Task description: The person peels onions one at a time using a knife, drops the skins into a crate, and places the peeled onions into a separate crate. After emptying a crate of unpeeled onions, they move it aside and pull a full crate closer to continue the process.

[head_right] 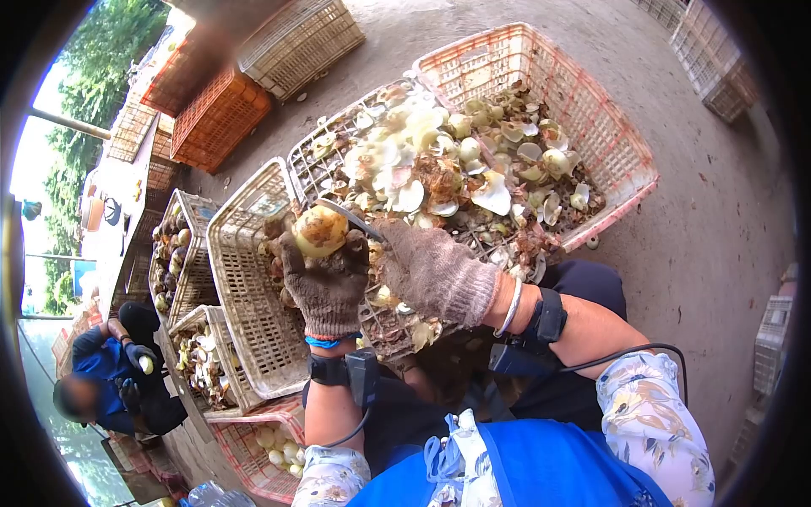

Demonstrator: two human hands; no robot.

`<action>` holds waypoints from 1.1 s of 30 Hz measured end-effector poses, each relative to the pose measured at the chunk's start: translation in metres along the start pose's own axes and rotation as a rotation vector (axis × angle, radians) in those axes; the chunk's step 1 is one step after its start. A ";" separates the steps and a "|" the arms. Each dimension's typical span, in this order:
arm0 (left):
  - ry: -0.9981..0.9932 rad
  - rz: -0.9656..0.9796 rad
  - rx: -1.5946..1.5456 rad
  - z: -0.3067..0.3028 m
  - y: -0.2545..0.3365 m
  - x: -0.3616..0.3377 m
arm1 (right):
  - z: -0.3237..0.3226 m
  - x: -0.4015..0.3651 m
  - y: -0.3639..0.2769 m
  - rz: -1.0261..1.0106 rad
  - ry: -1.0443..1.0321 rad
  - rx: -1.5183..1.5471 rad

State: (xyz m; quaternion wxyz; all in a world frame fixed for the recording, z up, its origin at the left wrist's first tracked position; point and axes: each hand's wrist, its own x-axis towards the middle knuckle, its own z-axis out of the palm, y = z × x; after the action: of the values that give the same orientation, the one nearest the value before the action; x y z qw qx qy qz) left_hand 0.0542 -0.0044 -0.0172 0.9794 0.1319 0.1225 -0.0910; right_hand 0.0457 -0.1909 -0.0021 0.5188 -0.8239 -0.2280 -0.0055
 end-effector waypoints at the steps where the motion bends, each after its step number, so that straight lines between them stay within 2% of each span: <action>1: 0.070 0.029 0.012 0.003 -0.001 -0.002 | 0.000 0.001 0.001 0.000 0.001 0.000; 2: 0.070 0.029 0.012 0.007 -0.002 -0.005 | 0.001 0.002 0.001 -0.008 -0.001 0.021; 4: -0.092 -0.060 0.184 0.012 -0.003 -0.011 | 0.001 0.002 0.000 -0.012 -0.002 0.044; 5: 0.016 0.302 1.109 0.000 -0.009 -0.006 | 0.000 0.002 -0.001 -0.023 -0.003 0.030; 6: 0.014 0.298 1.110 -0.011 -0.007 -0.003 | 0.000 0.001 -0.002 -0.034 -0.003 0.016; 8: -0.116 0.396 1.472 -0.023 0.001 -0.003 | 0.002 0.000 0.005 -0.049 -0.041 0.039; 9: -0.109 0.387 1.617 -0.028 0.006 -0.003 | 0.003 -0.001 0.007 -0.067 -0.082 0.063; 10: -0.112 0.379 1.620 -0.021 0.002 -0.004 | 0.004 -0.001 0.006 -0.060 -0.078 0.065; 12: -0.055 0.055 0.180 0.003 -0.006 -0.005 | 0.004 0.005 0.002 0.113 -0.008 0.483; 13: -0.039 -0.033 0.146 0.003 -0.003 -0.005 | -0.001 0.007 -0.004 0.190 0.014 0.505; 14: -0.036 -0.026 0.150 0.002 -0.001 -0.006 | -0.004 0.008 -0.008 0.186 0.009 0.511; 16: 0.005 0.032 0.230 0.002 0.000 -0.005 | -0.009 0.008 -0.011 0.300 -0.084 0.327; 17: 0.004 0.031 0.230 0.003 -0.001 -0.004 | 0.003 0.003 -0.003 0.130 0.016 0.340; 18: -0.050 0.015 0.166 0.003 -0.003 -0.002 | 0.006 -0.001 -0.003 0.131 0.017 0.337; 20: -0.150 -0.015 0.036 0.001 -0.007 -0.002 | 0.009 -0.005 -0.005 0.028 -0.043 0.101; 21: -0.146 -0.015 0.035 -0.001 -0.008 -0.003 | 0.008 -0.005 -0.008 0.031 -0.045 0.102; 23: 0.004 -0.065 -0.205 -0.002 -0.011 -0.005 | 0.000 -0.001 -0.016 0.092 -0.062 0.100; 24: 0.001 -0.067 -0.206 0.001 -0.010 -0.007 | -0.004 0.001 -0.017 0.119 -0.070 0.095; 25: -0.010 0.006 0.176 0.008 -0.009 -0.010 | 0.001 0.001 -0.008 0.020 -0.012 0.058; 26: -0.019 0.081 0.557 0.012 -0.005 -0.012 | 0.005 0.001 -0.002 0.021 -0.012 0.056; 27: -0.084 0.182 1.084 0.005 0.003 -0.008 | 0.008 0.001 0.003 -0.021 -0.005 0.068; 29: -0.078 0.216 1.093 0.014 0.008 -0.013 | 0.009 0.002 0.001 -0.062 0.002 0.084; 31: 0.009 0.250 1.099 0.020 0.005 -0.015 | 0.005 0.002 -0.006 0.083 -0.098 0.063; 33: 0.081 0.301 1.005 0.019 -0.007 -0.013 | 0.004 0.006 -0.009 0.111 -0.114 0.059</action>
State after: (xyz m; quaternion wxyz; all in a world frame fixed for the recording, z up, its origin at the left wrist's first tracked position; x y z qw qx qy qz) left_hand 0.0441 -0.0146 0.0025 0.7920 0.6050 0.0813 0.0083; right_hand 0.0469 -0.1821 0.0056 0.5286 -0.8186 -0.2111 0.0767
